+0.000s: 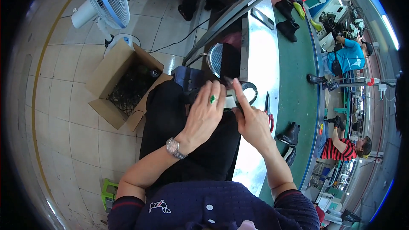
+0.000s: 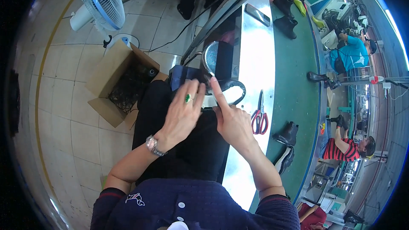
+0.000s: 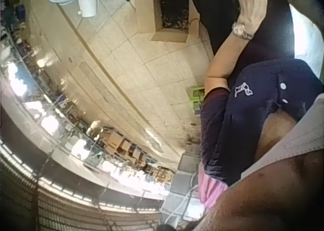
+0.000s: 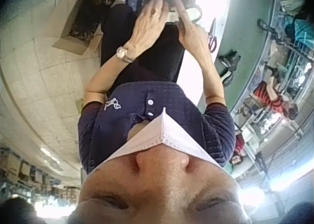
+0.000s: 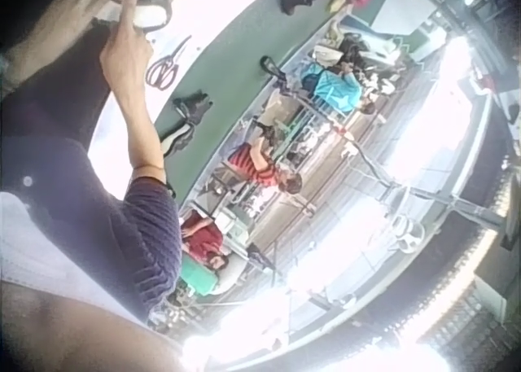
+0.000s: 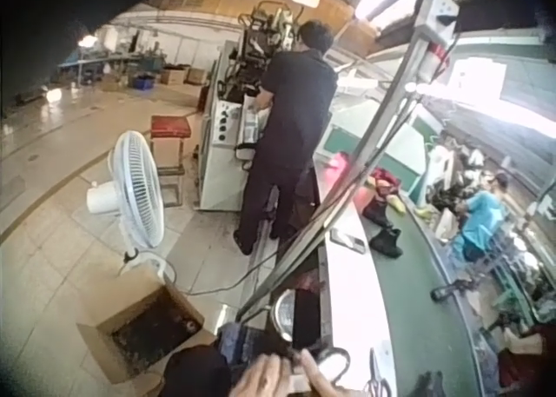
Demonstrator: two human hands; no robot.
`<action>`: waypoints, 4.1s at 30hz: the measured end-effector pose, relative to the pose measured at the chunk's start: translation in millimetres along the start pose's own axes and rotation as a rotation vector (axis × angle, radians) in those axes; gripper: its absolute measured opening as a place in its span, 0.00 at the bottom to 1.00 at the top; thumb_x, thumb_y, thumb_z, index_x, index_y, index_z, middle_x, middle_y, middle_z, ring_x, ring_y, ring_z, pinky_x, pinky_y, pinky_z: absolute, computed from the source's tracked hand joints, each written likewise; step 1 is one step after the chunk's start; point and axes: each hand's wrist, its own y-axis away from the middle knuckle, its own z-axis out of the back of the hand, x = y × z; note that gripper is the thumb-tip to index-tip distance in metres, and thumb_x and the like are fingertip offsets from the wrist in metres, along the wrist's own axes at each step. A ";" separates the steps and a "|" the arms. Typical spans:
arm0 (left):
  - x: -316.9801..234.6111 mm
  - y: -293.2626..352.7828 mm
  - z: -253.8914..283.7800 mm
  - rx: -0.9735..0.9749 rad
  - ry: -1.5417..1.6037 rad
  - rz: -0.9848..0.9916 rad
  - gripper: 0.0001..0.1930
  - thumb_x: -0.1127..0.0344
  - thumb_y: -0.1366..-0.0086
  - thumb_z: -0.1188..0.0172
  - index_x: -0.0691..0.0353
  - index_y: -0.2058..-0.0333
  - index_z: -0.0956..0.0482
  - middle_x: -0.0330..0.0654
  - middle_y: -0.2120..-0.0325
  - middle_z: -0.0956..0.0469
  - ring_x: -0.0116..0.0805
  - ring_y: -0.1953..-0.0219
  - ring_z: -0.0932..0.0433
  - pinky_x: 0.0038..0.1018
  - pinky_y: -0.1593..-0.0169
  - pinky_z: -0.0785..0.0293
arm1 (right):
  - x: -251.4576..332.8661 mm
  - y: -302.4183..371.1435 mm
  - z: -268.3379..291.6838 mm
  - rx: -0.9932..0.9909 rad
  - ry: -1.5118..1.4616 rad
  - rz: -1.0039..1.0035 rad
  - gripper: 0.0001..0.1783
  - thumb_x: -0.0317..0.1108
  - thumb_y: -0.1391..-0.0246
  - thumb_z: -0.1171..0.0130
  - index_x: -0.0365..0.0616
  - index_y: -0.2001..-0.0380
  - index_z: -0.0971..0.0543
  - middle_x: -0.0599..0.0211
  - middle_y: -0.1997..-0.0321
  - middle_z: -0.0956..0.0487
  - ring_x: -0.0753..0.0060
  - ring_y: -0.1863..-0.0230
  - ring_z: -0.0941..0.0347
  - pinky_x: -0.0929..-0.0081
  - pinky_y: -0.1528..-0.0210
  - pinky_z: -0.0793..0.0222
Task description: Trim and inspect the upper part of a shoe during assembly.
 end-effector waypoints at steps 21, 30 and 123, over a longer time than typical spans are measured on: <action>50.1 13.6 20.8 0.158 0.451 -0.022 0.41 0.75 0.54 0.30 0.67 0.40 0.39 0.50 0.45 0.27 0.49 0.40 0.32 0.34 0.40 0.31 | -18.9 -3.3 2.2 -0.314 -0.073 -0.066 0.39 0.30 0.40 0.48 0.47 0.30 0.54 0.44 0.78 0.22 0.41 0.79 0.24 0.52 0.75 0.28; 22.4 103.5 39.9 0.161 0.624 0.506 0.43 0.45 0.41 0.37 0.74 0.40 0.41 0.61 0.45 0.34 0.58 0.48 0.27 0.40 0.48 0.27 | 14.0 53.5 -8.2 0.212 -0.617 -0.094 0.29 0.34 0.38 0.46 0.42 0.38 0.42 0.51 0.70 0.18 0.53 0.72 0.18 0.65 0.67 0.25; 9.1 128.5 -2.5 0.083 2.270 0.820 0.34 0.43 0.28 0.61 0.37 0.29 0.64 0.34 0.30 0.54 0.32 0.31 0.48 0.35 0.32 0.47 | 68.3 57.3 6.1 0.182 0.416 0.591 0.51 0.18 0.57 0.44 0.80 0.33 0.42 0.51 0.59 0.24 0.61 0.60 0.22 0.69 0.70 0.22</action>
